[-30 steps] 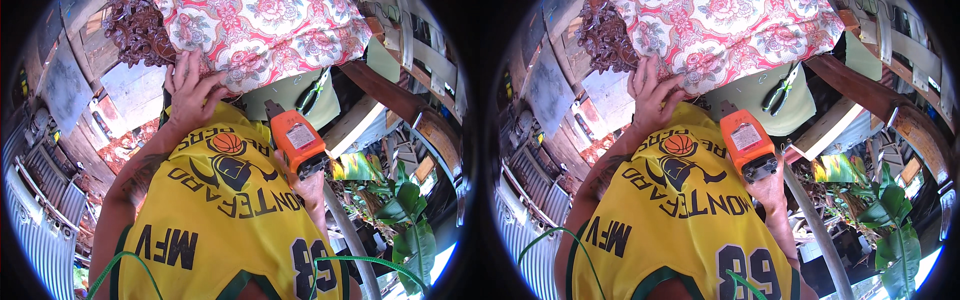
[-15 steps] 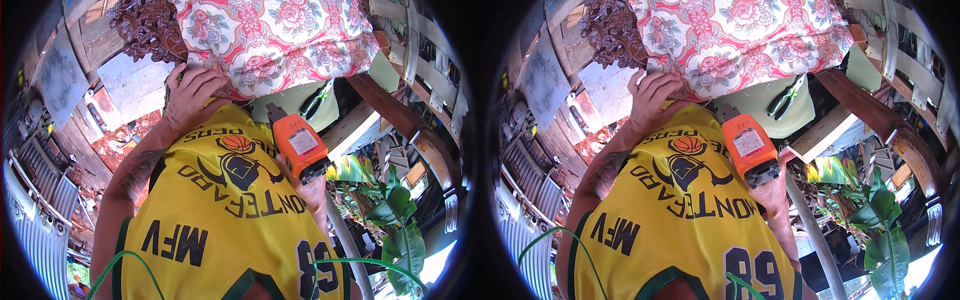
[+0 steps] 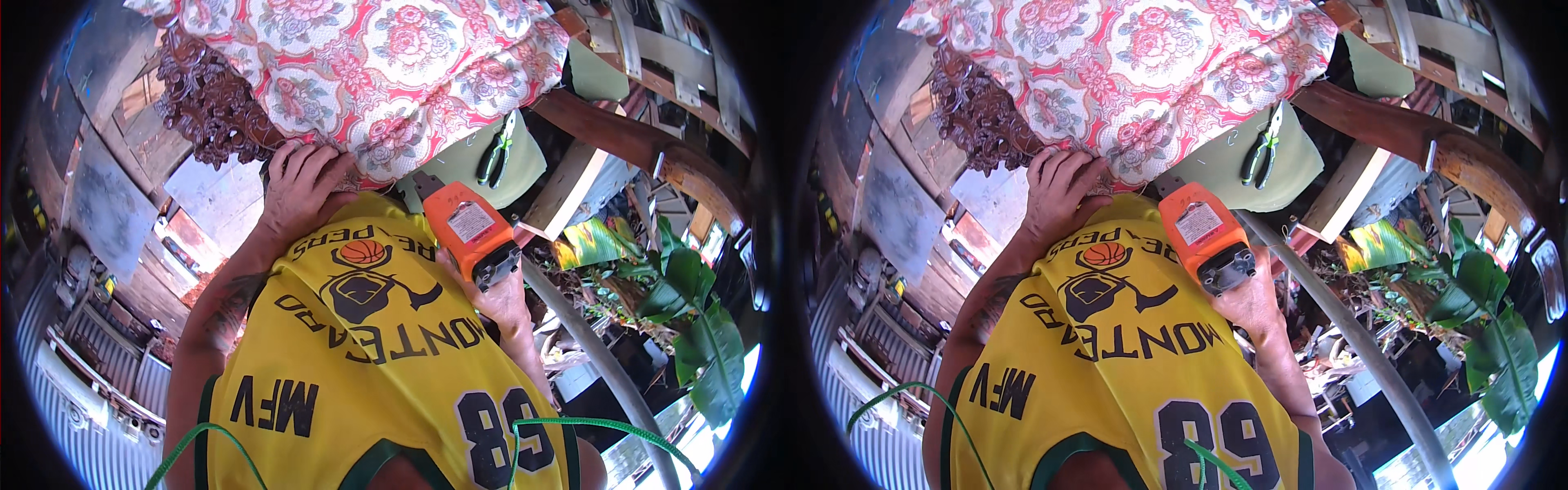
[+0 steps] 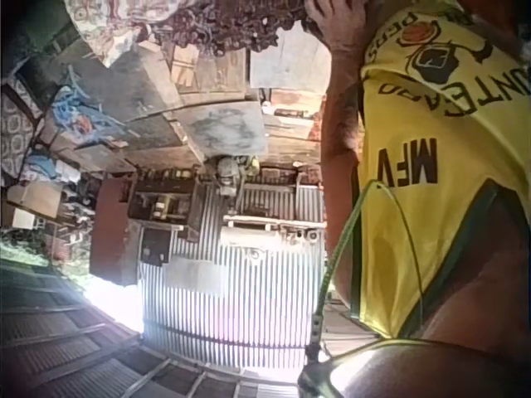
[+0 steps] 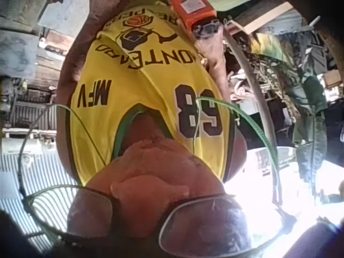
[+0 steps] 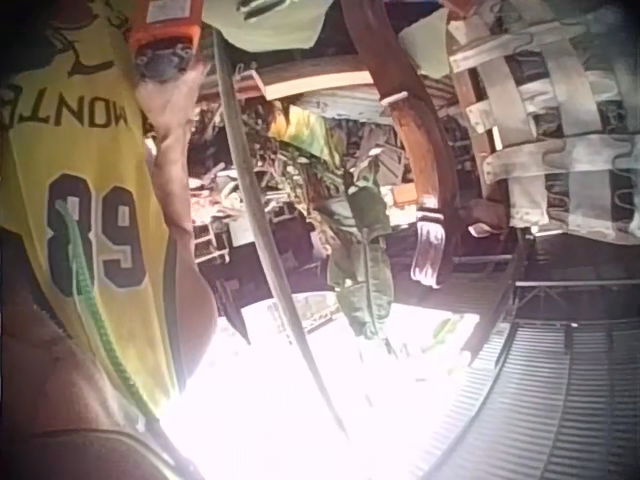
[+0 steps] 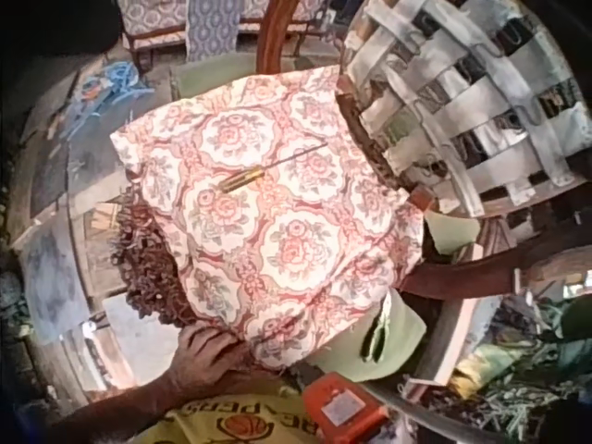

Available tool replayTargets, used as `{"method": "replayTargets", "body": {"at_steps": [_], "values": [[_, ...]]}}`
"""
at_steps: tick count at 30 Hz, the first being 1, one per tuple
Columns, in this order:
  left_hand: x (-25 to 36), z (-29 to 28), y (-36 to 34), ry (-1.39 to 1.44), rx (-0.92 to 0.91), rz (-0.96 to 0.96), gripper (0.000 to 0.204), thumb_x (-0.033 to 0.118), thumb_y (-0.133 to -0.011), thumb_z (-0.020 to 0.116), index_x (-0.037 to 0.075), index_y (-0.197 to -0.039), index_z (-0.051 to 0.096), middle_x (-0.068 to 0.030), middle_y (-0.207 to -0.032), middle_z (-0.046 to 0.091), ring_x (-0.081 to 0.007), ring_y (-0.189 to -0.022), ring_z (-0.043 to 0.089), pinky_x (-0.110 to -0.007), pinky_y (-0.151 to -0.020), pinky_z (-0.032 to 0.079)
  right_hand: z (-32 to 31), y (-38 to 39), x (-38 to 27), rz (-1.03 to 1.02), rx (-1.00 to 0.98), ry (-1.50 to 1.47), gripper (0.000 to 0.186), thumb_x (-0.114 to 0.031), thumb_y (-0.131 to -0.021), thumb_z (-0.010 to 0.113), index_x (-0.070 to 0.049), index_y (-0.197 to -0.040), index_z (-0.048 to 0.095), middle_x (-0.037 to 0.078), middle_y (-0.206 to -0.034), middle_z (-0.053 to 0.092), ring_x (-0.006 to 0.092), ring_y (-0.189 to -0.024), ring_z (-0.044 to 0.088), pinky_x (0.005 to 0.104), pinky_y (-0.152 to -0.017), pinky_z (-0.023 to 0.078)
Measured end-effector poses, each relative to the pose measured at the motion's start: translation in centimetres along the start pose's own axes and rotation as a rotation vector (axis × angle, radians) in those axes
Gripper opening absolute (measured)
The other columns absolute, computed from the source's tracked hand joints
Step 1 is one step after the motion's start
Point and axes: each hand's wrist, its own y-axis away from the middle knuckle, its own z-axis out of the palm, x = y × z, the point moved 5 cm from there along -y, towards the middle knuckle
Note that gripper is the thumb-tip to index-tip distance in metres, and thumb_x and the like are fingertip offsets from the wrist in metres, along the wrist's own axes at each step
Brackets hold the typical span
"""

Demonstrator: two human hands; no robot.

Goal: The person uses a screwdriver and pliers to remove staples and fabric from a chair seat, then aligns a new piece of floral fabric over the cushion and secures it with a staple gun.

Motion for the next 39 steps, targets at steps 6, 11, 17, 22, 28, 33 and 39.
{"method": "replayTargets", "body": {"at_steps": [6,11,17,22,28,33,39], "values": [[-0.7,0.0,-0.8,0.006,-0.072,0.121,0.061,0.045,-0.082,0.079,0.014,-0.133,0.067,-0.0059,-0.126,0.056,-0.0261,-0.119,0.054,-0.050,-0.110,0.034,0.0,-0.1,-1.3,0.193,0.161,-0.333,0.028,-0.014,-0.085,0.084,-0.003,-0.109,0.073,0.007,-0.101,0.077,0.0200,-0.091,0.073,0.0358,-0.088,0.056],[-1.0,-0.1,-0.8,0.010,-0.100,0.141,0.062,0.045,-0.083,0.078,0.014,-0.135,0.065,-0.0060,-0.123,0.057,-0.0264,-0.117,0.055,-0.050,-0.110,0.034,0.2,0.2,-1.2,0.126,0.133,-0.181,0.021,-0.015,-0.085,0.082,-0.004,-0.101,0.075,0.005,-0.093,0.078,0.0185,-0.084,0.075,0.0333,-0.080,0.058],[-0.7,0.5,-0.6,-0.065,-0.109,0.151,0.065,0.046,-0.084,0.077,0.017,-0.140,0.063,-0.0058,-0.122,0.056,-0.0270,-0.116,0.053,-0.050,-0.109,0.035,0.8,0.8,-1.1,0.190,0.136,-0.274,0.018,-0.017,-0.084,0.081,-0.005,-0.096,0.075,0.005,-0.087,0.078,0.0224,-0.076,0.075,0.0337,-0.072,0.058],[-0.4,0.4,-0.4,-0.051,-0.089,0.102,0.065,0.040,-0.083,0.079,0.018,-0.142,0.062,-0.0056,-0.124,0.055,-0.0274,-0.120,0.050,-0.051,-0.110,0.035,1.2,1.8,0.1,0.235,0.129,-0.301,0.016,-0.013,-0.082,0.083,-0.003,-0.091,0.074,0.006,-0.080,0.077,0.0206,-0.069,0.074,0.0327,-0.068,0.057],[-0.3,0.6,0.3,0.030,0.000,0.039,0.059,0.032,-0.080,0.083,0.015,-0.134,0.066,-0.0039,-0.126,0.059,-0.0262,-0.121,0.053,-0.048,-0.110,0.036,0.9,2.4,1.1,0.090,0.218,-0.287,0.017,-0.012,-0.083,0.082,-0.002,-0.093,0.074,0.005,-0.083,0.078,0.0208,-0.074,0.075,0.0325,-0.071,0.058],[0.6,0.6,0.9,0.036,0.072,0.054,0.052,0.026,-0.080,0.083,0.013,-0.129,0.068,-0.0021,-0.122,0.063,-0.0253,-0.117,0.056,-0.046,-0.108,0.038,0.7,3.1,2.1,-0.029,0.260,-0.074,0.029,-0.016,-0.084,0.084,-0.003,-0.108,0.073,0.006,-0.101,0.078,0.0228,-0.091,0.074,0.0365,-0.086,0.057],[0.7,1.5,1.4,0.048,0.107,0.021,0.051,0.029,-0.082,0.081,0.012,-0.129,0.068,-0.0049,-0.123,0.062,-0.0276,-0.118,0.056,-0.046,-0.106,0.040,-0.3,3.0,2.2,0.007,0.239,-0.207,0.033,-0.014,-0.085,0.085,-0.002,-0.112,0.071,0.008,-0.104,0.077,0.0216,-0.093,0.074,0.0368,-0.087,0.057]]}}
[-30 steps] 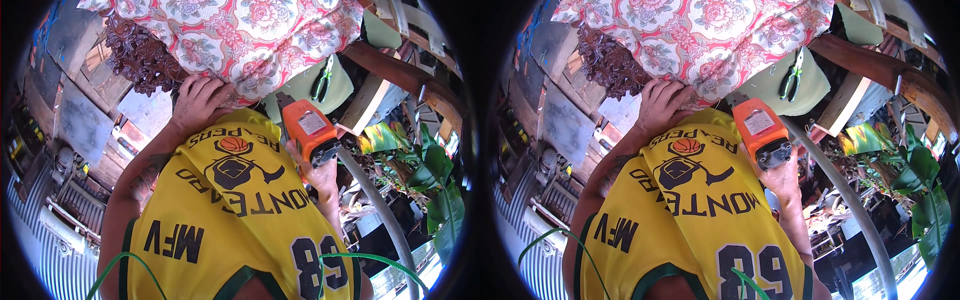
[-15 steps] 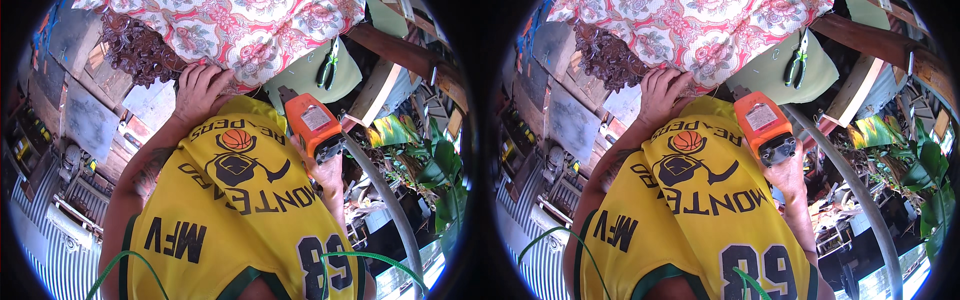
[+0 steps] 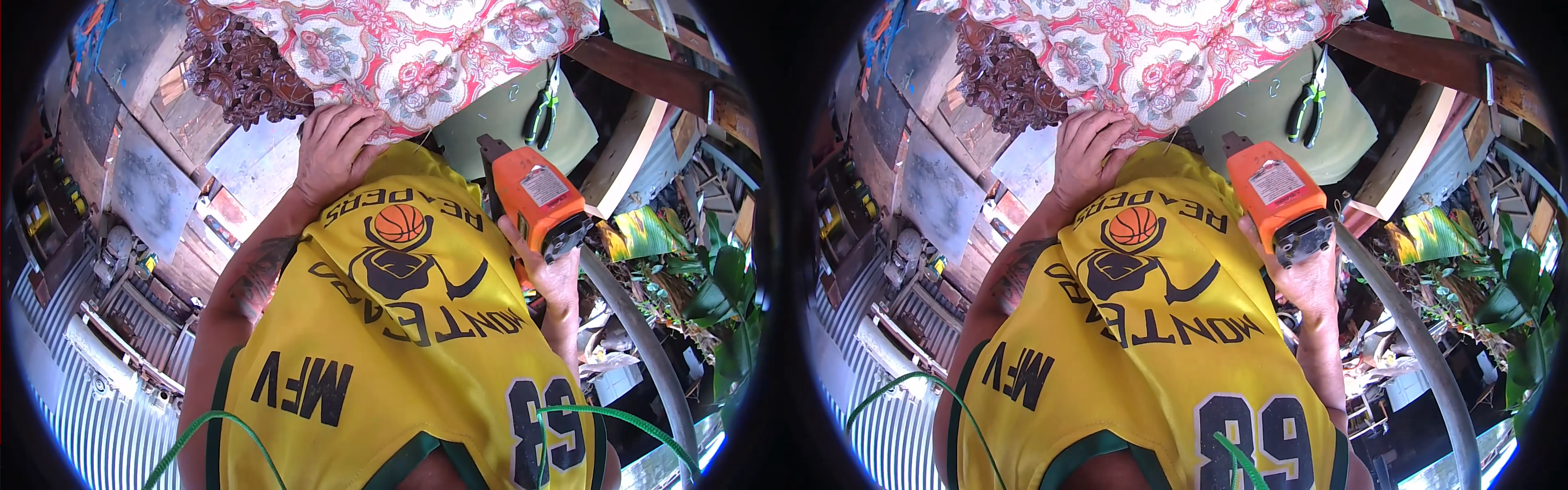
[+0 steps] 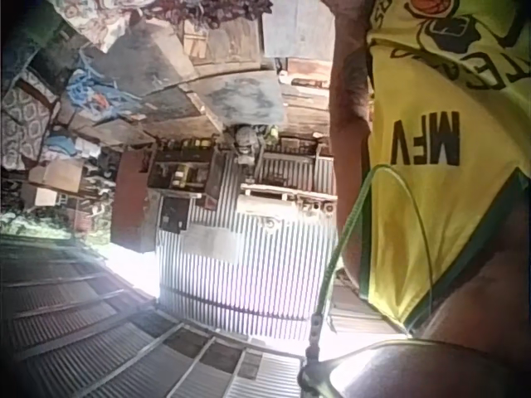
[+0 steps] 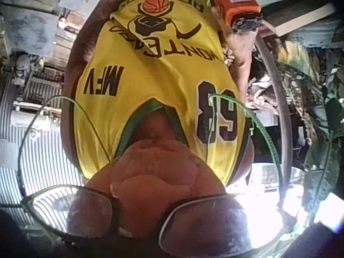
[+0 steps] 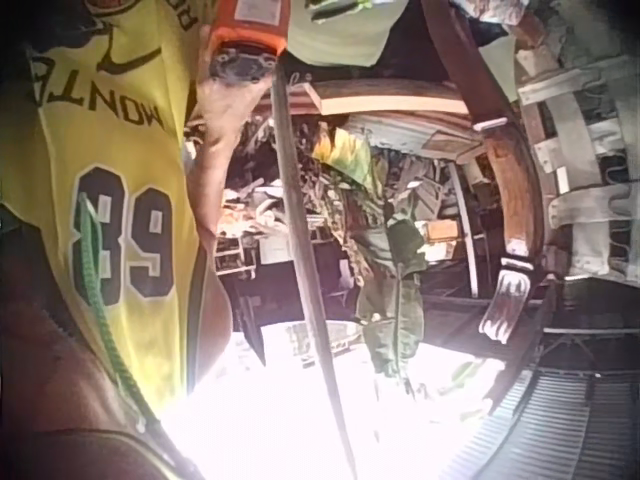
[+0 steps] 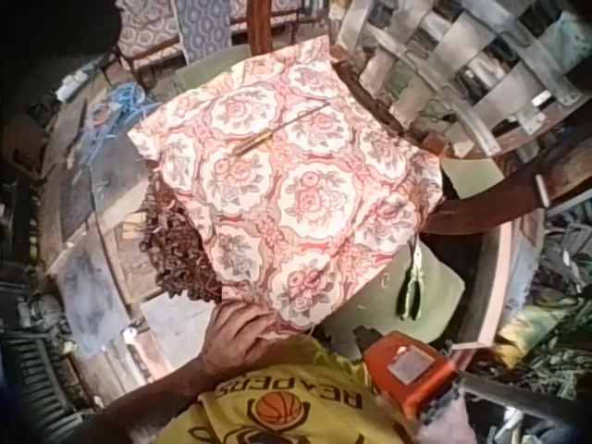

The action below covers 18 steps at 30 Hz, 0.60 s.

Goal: The person uses a screwdriver and pliers to remove staples and fabric from a chair seat, then aligns a new piece of floral fabric over the cushion and secures it with a staple gun.

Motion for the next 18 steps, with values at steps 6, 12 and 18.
{"method": "replayTargets", "body": {"at_steps": [6,12,18], "values": [[0.9,-0.3,-0.8,0.017,-0.008,-0.097,0.050,0.019,-0.082,0.078,0.011,-0.131,0.068,-0.0064,-0.125,0.060,-0.0296,-0.117,0.054,-0.044,-0.103,0.043,-1.6,-2.6,-0.8,0.222,0.040,-0.226,0.032,-0.011,-0.089,0.082,-0.002,-0.114,0.065,0.002,-0.078,0.065,0.0101,-0.056,0.056,0.0260,-0.053,0.045],[0.2,-0.8,-0.6,0.039,-0.011,-0.116,0.049,0.007,-0.080,0.070,0.011,-0.129,0.070,-0.0082,-0.123,0.061,-0.0315,-0.115,0.055,-0.044,-0.102,0.044,-2.8,-9.9,-7.0,0.103,0.073,-0.263,0.025,-0.021,-0.088,0.084,0.000,-0.099,0.074,-0.001,-0.068,0.064,0.0066,-0.055,0.055,0.0232,-0.052,0.043],[-2.5,-2.3,-3.8,0.170,0.030,-0.112,0.022,0.008,-0.088,0.069,0.010,-0.109,0.076,-0.0129,-0.101,0.071,-0.0347,-0.094,0.067,-0.042,-0.085,0.053,-4.0,-18.3,-10.7,-0.053,-0.049,-0.302,0.023,-0.018,-0.091,0.069,0.004,-0.093,0.070,0.006,-0.073,0.065,0.0140,-0.064,0.063,0.0281,-0.062,0.051]]}}
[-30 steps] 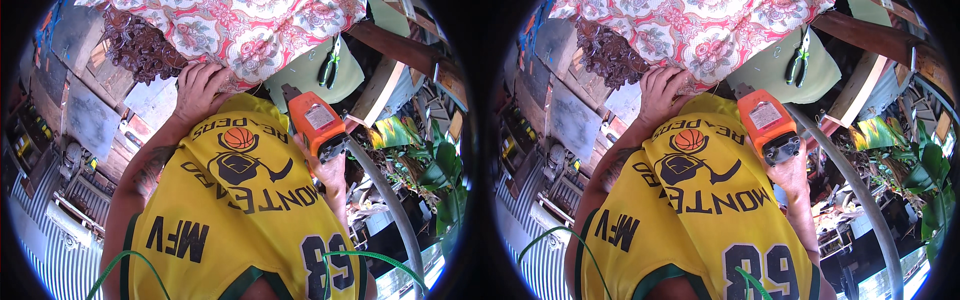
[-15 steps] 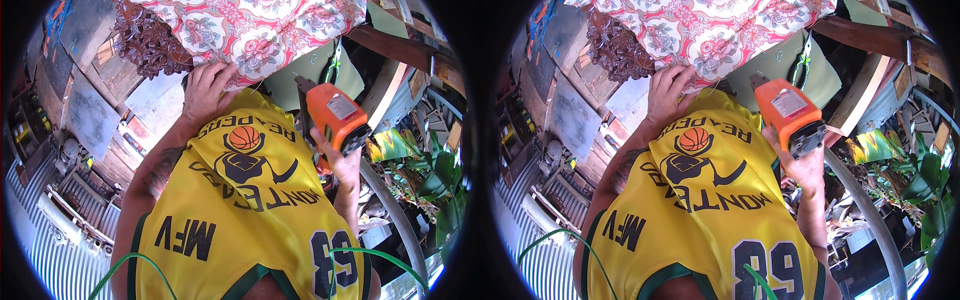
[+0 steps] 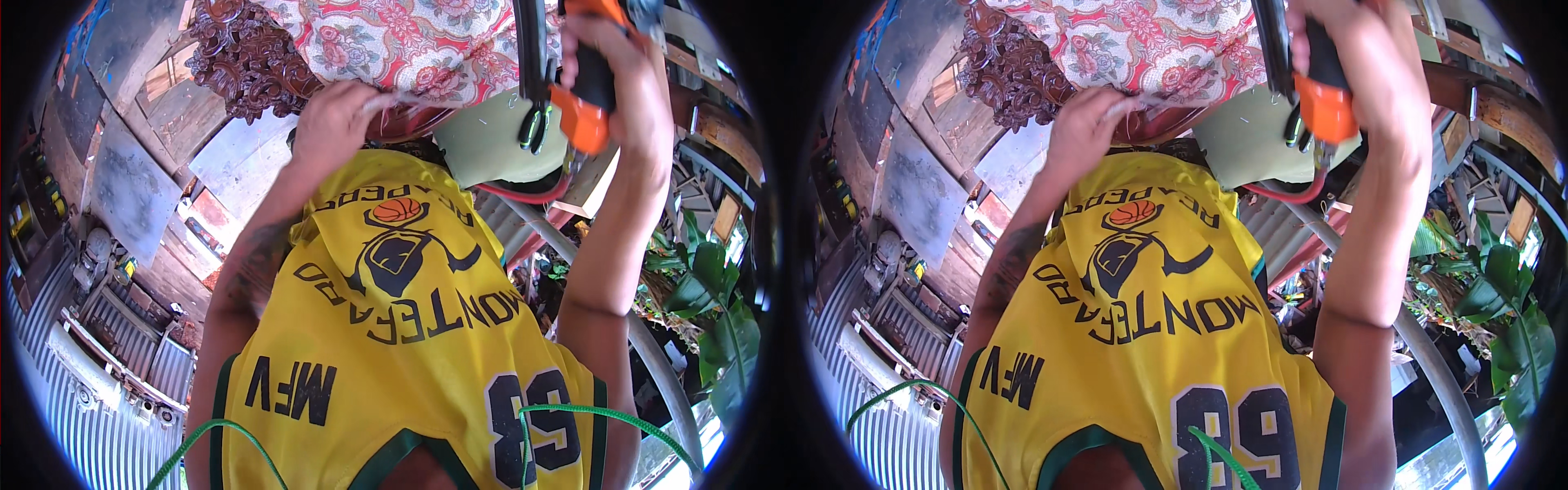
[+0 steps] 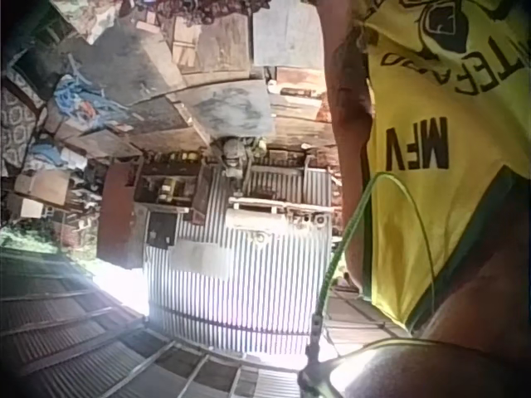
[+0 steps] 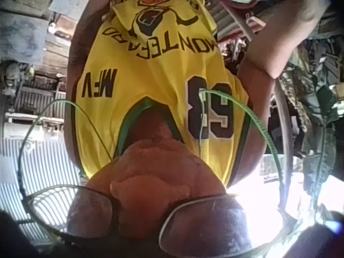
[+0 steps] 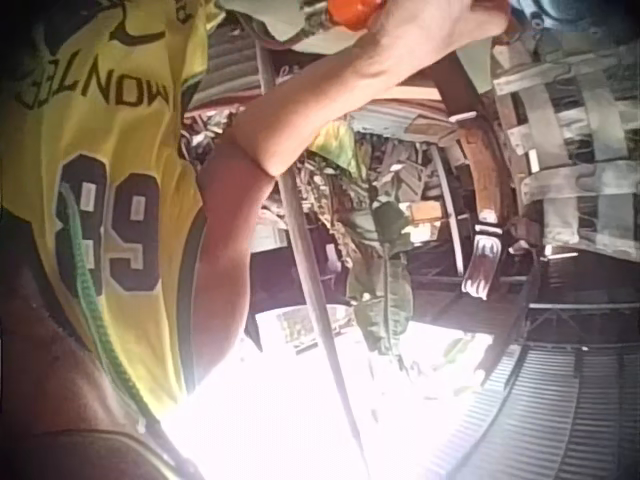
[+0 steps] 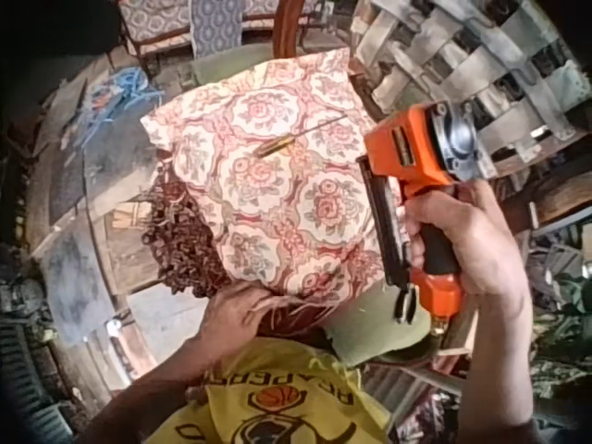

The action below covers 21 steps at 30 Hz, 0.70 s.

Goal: The person uses a screwdriver and pliers to remove staples and fabric from a chair seat, then aligns a new piece of floral fabric over the cushion and secures it with a staple gun.

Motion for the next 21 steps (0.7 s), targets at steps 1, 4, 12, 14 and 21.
{"method": "replayTargets", "body": {"at_steps": [1,4,12,14,21], "values": [[-1.5,0.1,-0.5,0.083,-0.063,-0.180,0.019,0.011,-0.091,0.070,0.009,-0.108,0.076,-0.0145,-0.094,0.072,-0.0356,-0.086,0.068,-0.042,-0.079,0.054,2.1,-0.1,-3.5,-0.049,0.067,0.059,0.014,-0.014,-0.090,0.067,0.000,-0.087,0.064,0.007,-0.067,0.062,0.0161,-0.056,0.060,0.0306,-0.051,0.050],[-2.5,-0.4,-1.7,0.126,-0.119,-0.278,0.018,0.020,-0.097,0.070,0.005,-0.107,0.075,-0.0195,-0.079,0.071,-0.0395,-0.070,0.069,-0.040,-0.063,0.053,3.3,-3.6,-4.7,-0.053,0.171,0.188,0.022,-0.017,-0.091,0.065,-0.002,-0.076,0.065,0.006,-0.066,0.062,0.0149,-0.055,0.059,0.0315,-0.051,0.048],[-4.0,0.5,-1.2,0.356,-0.080,-0.358,0.024,0.029,-0.097,0.073,0.008,-0.107,0.077,-0.0114,-0.081,0.073,-0.0170,-0.067,0.069,-0.031,-0.063,0.053,4.0,-14.2,-4.9,-0.112,0.333,0.812,0.035,-0.028,-0.087,0.068,0.003,-0.103,0.071,0.017,-0.090,0.074,0.0284,-0.079,0.071,0.0409,-0.072,0.054],[-3.0,-0.1,-0.9,0.426,-0.188,-0.313,0.023,0.030,-0.096,0.073,0.010,-0.106,0.078,-0.0096,-0.085,0.074,-0.0176,-0.073,0.069,-0.032,-0.069,0.054,4.7,-15.8,-4.8,-0.177,0.373,0.840,0.041,-0.029,-0.086,0.068,0.004,-0.112,0.071,0.020,-0.101,0.076,0.0332,-0.092,0.074,0.0430,-0.081,0.056],[-1.3,0.3,1.8,0.148,-0.449,0.090,0.020,0.034,-0.094,0.070,0.019,-0.104,0.080,0.0001,-0.101,0.072,-0.0223,-0.105,0.064,-0.039,-0.101,0.046,7.8,-21.1,-1.4,0.091,0.441,0.827,0.050,-0.038,-0.088,0.074,-0.005,-0.126,0.068,0.022,-0.122,0.071,0.0349,-0.117,0.067,0.0451,-0.096,0.055]]}}
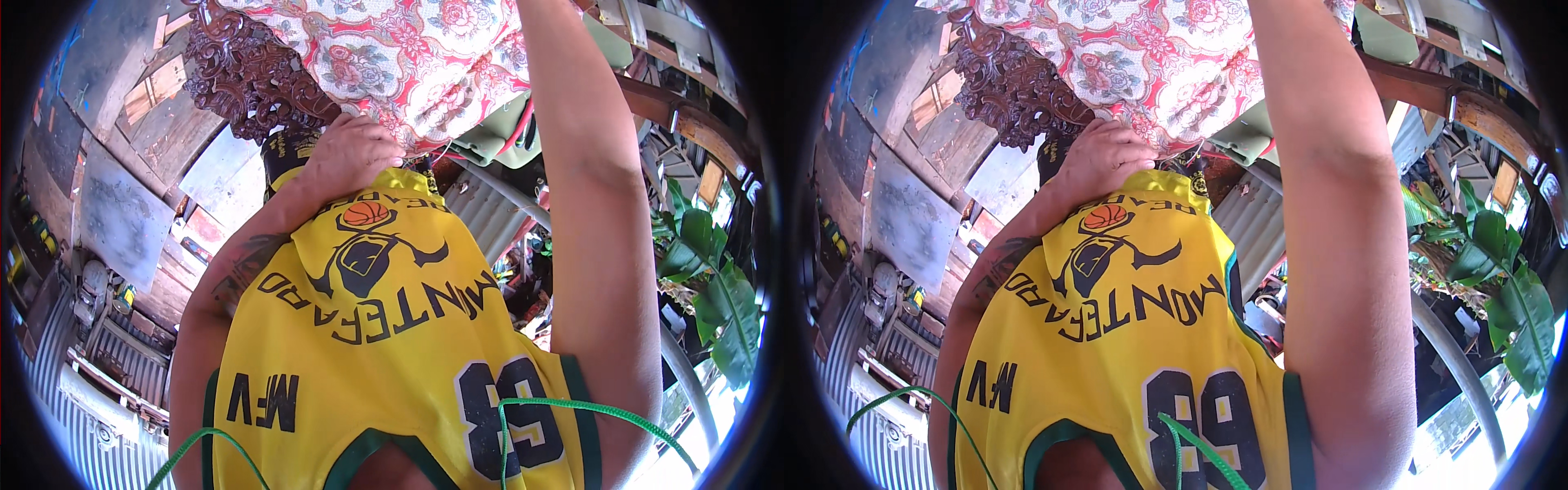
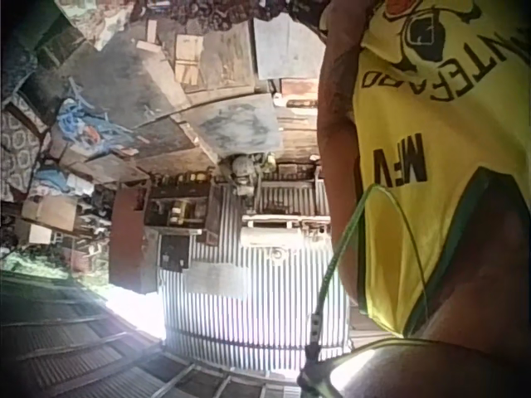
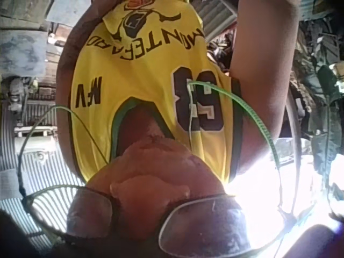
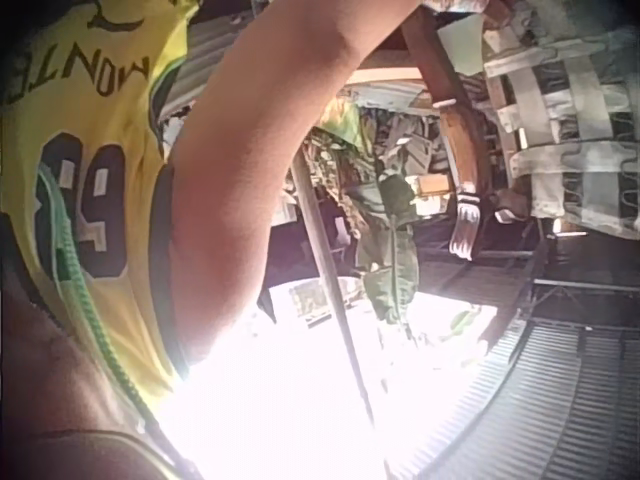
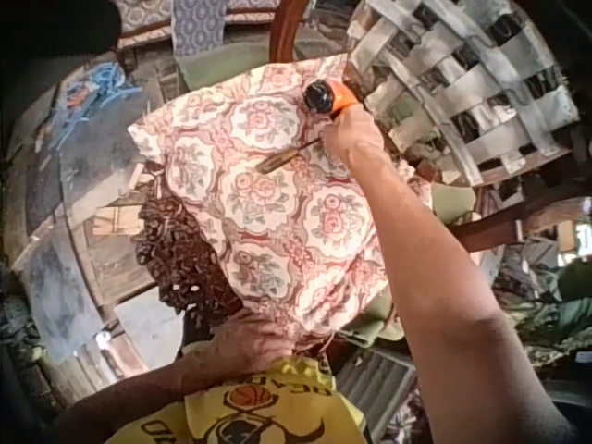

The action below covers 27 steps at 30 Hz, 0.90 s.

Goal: The person uses a screwdriver and pliers to remove staples and fabric from a chair seat, then aligns a new piece of floral fabric over the cushion and secures it with a staple gun.

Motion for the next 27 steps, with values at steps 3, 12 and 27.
{"method": "replayTargets", "body": {"at_steps": [3,12,27], "values": [[0.0,-0.2,0.2,-0.002,-0.017,0.051,0.020,0.031,-0.094,0.071,0.018,-0.107,0.079,-0.0005,-0.102,0.072,-0.0222,-0.105,0.065,-0.039,-0.101,0.046,2.1,-0.6,0.0,-0.058,-0.056,0.073,0.056,-0.043,-0.087,0.077,-0.004,-0.127,0.067,0.021,-0.120,0.072,0.0349,-0.117,0.067,0.0452,-0.095,0.055],[-0.7,-0.5,0.7,0.026,0.004,0.042,0.019,0.021,-0.094,0.070,0.015,-0.110,0.077,-0.0023,-0.106,0.072,-0.0239,-0.107,0.065,-0.040,-0.099,0.048,2.6,1.5,0.2,0.026,-0.201,0.046,0.047,-0.037,-0.091,0.075,0.002,-0.117,0.070,0.020,-0.113,0.074,0.0353,-0.106,0.071,0.0448,-0.092,0.056],[0.2,-0.8,0.9,0.095,0.023,-0.086,0.017,0.021,-0.090,0.074,0.010,-0.101,0.079,-0.0073,-0.100,0.074,-0.0280,-0.098,0.068,-0.041,-0.095,0.052,-11.3,22.1,16.8,-0.281,0.440,-0.169,0.017,-0.018,-0.096,0.072,-0.004,-0.106,0.076,0.015,-0.083,0.071,0.0273,-0.066,0.068,0.0367,-0.065,0.053]]}}
